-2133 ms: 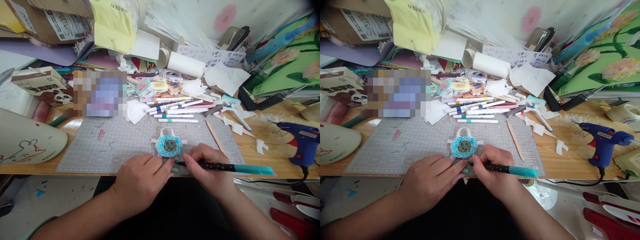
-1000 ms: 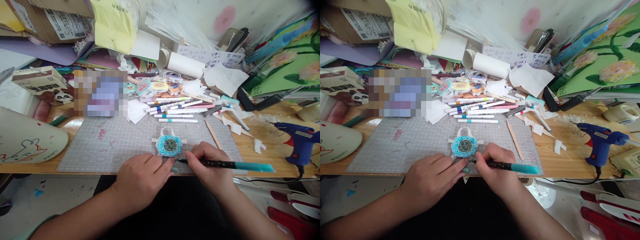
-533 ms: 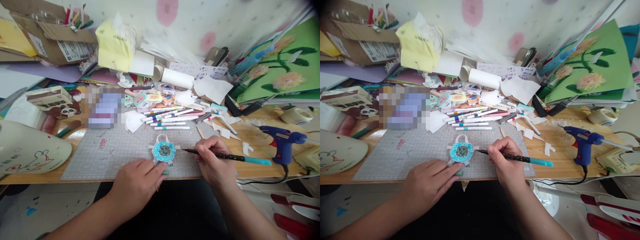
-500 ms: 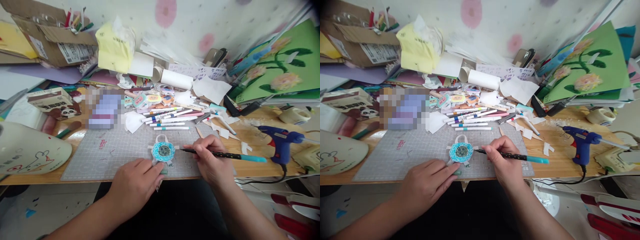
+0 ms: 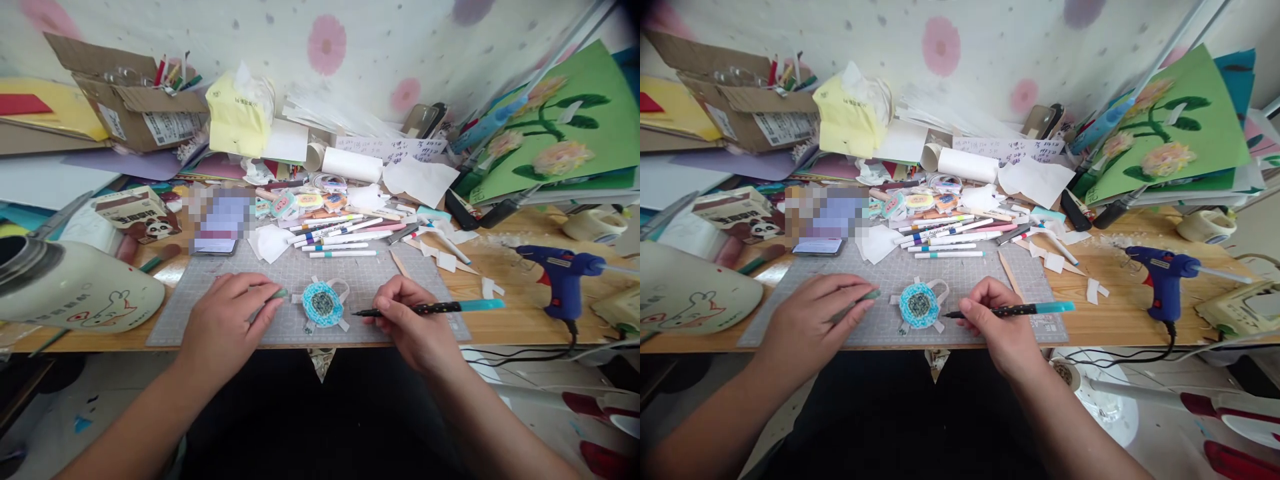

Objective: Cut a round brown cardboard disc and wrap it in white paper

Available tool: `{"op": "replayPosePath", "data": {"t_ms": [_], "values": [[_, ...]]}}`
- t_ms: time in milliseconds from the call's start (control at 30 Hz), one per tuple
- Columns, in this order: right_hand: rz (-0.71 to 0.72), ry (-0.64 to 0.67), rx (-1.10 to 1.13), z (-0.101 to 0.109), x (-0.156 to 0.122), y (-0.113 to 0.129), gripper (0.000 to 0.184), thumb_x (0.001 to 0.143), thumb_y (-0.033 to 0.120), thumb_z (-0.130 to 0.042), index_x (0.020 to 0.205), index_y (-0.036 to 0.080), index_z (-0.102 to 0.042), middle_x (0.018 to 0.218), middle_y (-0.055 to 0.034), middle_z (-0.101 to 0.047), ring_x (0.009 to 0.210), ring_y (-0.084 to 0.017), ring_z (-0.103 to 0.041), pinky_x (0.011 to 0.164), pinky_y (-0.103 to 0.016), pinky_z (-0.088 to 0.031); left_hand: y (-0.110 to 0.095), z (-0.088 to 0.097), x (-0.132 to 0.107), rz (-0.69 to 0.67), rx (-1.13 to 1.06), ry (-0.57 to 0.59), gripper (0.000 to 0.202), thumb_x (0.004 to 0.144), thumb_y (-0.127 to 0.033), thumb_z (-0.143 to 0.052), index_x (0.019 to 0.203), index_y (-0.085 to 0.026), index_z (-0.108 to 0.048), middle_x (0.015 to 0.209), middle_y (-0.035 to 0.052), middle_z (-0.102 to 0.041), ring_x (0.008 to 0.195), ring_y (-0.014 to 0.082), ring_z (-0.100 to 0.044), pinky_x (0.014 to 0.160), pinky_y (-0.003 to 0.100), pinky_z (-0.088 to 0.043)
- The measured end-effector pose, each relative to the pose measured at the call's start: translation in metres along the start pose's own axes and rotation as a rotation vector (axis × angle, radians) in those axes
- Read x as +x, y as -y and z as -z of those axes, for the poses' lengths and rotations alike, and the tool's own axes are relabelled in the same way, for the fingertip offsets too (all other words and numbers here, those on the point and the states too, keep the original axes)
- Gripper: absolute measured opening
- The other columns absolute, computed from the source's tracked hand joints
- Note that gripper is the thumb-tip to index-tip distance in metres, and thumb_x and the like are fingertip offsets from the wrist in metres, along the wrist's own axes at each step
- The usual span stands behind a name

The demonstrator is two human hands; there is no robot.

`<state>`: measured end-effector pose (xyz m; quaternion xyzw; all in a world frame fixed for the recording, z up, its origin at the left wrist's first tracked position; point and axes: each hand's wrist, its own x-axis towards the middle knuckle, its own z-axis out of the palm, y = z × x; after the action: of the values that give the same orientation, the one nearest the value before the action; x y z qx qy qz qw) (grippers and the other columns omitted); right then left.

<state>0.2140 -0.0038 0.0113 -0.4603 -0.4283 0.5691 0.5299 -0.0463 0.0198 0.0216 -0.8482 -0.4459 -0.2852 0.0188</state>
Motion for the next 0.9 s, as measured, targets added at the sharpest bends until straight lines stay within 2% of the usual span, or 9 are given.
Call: {"op": "replayPosePath", "data": {"t_ms": [67, 167, 300, 567, 900], "values": [[0.08, -0.038, -0.14, 0.001, -0.003, 0.001, 0.024, 0.076, 0.03, -0.072, 0.065, 0.021, -0.053, 0.055, 0.0055, -0.052, 0.048, -0.011, -0.044, 0.048, -0.023, -0.035, -0.012, 0.001, -0.001, -0.024, -0.042, -0.052, 0.017, 0.086, -0.024, -0.059, 0.099, -0.019, -0.069, 0.087, 0.0054, -0.064, 0.078, 0.0179, -0.058, 0.07, 0.032, -0.047], [0.208, -0.022, -0.424, -0.004, -0.002, 0.003, 0.028, 0.076, 0.025, -0.068, 0.057, 0.02, -0.048, 0.052, 0.0053, -0.048, 0.048, -0.011, -0.04, 0.046, -0.024, -0.031, -0.039, -0.008, -0.006, -0.148, -0.112, 0.005, 0.018, 0.084, -0.022, -0.061, 0.099, -0.019, -0.07, 0.071, 0.0021, -0.058, 0.064, 0.0152, -0.053, 0.056, 0.027, -0.042], [0.274, -0.037, -0.57, -0.012, 0.001, 0.001, 0.03, 0.076, 0.025, -0.062, 0.053, 0.021, -0.043, 0.048, 0.0058, -0.044, 0.046, -0.01, -0.039, 0.045, -0.024, -0.032, -0.058, -0.025, -0.008, -0.177, -0.086, 0.018, 0.02, 0.085, -0.024, -0.059, 0.099, -0.017, -0.071, 0.067, 0.0021, -0.058, 0.06, 0.0155, -0.053, 0.053, 0.028, -0.042], [0.299, -0.001, -0.7, -0.011, 0.003, -0.002, 0.031, 0.076, 0.023, -0.06, 0.052, 0.022, -0.041, 0.048, 0.0057, -0.044, 0.045, -0.01, -0.039, 0.044, -0.024, -0.032, -0.049, -0.03, -0.008, -0.198, 0.002, -0.005, 0.021, 0.084, -0.025, -0.061, 0.101, -0.017, -0.071, 0.064, 0.0004, -0.059, 0.057, 0.0152, -0.05, 0.05, 0.029, -0.038], [0.304, 0.003, -0.716, -0.01, 0.002, -0.001, 0.031, 0.077, 0.022, -0.058, 0.052, 0.022, -0.04, 0.049, 0.0053, -0.044, 0.044, -0.01, -0.039, 0.043, -0.024, -0.032, -0.045, -0.033, -0.007, -0.283, 0.004, -0.016, 0.024, 0.082, -0.023, -0.064, 0.105, -0.016, -0.069, 0.064, 0.0003, -0.061, 0.056, 0.0152, -0.049, 0.049, 0.03, -0.038]]}}
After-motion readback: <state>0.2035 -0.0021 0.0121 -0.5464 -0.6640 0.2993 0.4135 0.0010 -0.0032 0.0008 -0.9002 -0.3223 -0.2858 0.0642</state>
